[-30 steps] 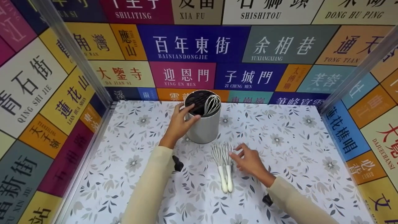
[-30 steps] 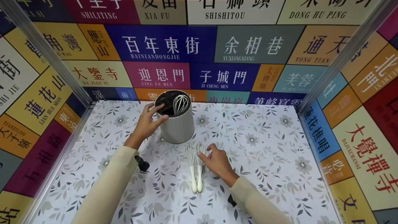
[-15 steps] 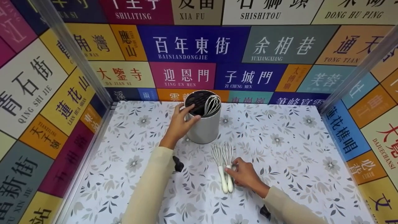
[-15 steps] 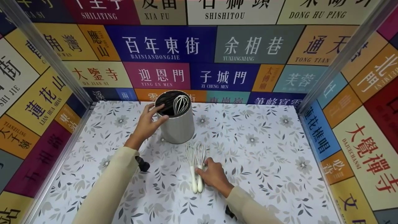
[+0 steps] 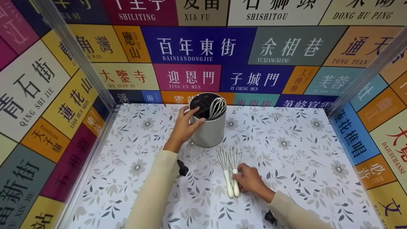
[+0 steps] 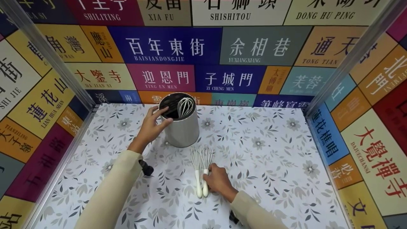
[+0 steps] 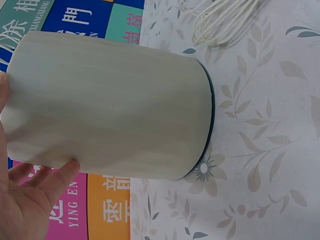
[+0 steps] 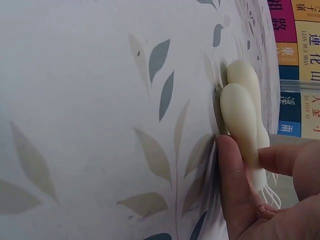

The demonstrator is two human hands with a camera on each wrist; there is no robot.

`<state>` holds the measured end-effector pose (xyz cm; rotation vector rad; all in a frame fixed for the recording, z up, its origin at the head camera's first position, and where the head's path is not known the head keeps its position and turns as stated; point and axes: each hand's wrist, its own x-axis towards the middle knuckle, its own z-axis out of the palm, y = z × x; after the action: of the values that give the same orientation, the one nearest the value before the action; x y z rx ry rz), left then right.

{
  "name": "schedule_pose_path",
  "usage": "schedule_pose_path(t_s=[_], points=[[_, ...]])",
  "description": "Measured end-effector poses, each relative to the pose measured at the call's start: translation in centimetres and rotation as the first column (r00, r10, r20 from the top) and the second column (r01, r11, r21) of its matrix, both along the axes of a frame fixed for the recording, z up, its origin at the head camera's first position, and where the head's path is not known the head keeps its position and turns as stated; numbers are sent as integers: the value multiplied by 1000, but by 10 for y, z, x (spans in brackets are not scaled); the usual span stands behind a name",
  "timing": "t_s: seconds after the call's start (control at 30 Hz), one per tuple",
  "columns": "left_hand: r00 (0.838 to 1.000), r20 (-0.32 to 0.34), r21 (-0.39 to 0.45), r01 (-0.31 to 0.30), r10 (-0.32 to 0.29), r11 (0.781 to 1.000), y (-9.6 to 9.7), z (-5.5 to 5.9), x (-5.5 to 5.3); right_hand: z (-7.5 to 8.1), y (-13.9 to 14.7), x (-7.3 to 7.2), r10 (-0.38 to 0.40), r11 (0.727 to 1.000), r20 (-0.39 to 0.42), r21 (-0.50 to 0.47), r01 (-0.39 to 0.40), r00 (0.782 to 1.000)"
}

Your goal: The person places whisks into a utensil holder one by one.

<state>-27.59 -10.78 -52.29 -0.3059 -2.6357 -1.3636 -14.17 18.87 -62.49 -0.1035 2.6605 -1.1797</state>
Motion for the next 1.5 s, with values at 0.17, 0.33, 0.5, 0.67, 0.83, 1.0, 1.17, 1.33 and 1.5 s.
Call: schedule_pose_path(t_s=[0.17, 0.33, 0.5, 0.67, 0.83, 1.0, 1.17, 1.33, 1.5], points=[[1000, 2, -11, -10, 10, 1000, 0, 0, 0, 3, 1, 0, -17, 999, 32, -44, 18, 999], [1000, -2, -11, -12, 12, 1000, 0, 0, 0, 8, 0, -2, -36, 997, 40, -60, 38, 999], [1000, -3, -14, -11, 11, 1000, 0, -1, 0, 14, -3, -5, -66, 994, 31, -90, 69, 997], [1000, 0, -9, -5, 5, 1000, 0, -1, 0, 22, -5, -9, -67, 990, 0, -128, 66, 998], [1000, 0, -5, 0, 0, 1000, -1, -2, 0, 31, -10, -12, -71, 987, -55, -147, 62, 996], [1000, 4, -6, 3, -3, 1000, -1, -1, -1, 43, -15, -15, -82, 981, -74, -184, 67, 994], [1000, -6, -15, 4, -4, 1000, -1, 0, -1, 57, -19, -18, -80, 970, -83, -235, 59, 993], [1000, 1, -20, 5, -5, 1000, -1, 0, -1, 72, -23, -23, -64, 960, -86, -277, 38, 994], [1000, 4, -30, 0, 0, 1000, 0, 0, -1, 86, -29, -30, -65, 954, -101, -298, 32, 993]])
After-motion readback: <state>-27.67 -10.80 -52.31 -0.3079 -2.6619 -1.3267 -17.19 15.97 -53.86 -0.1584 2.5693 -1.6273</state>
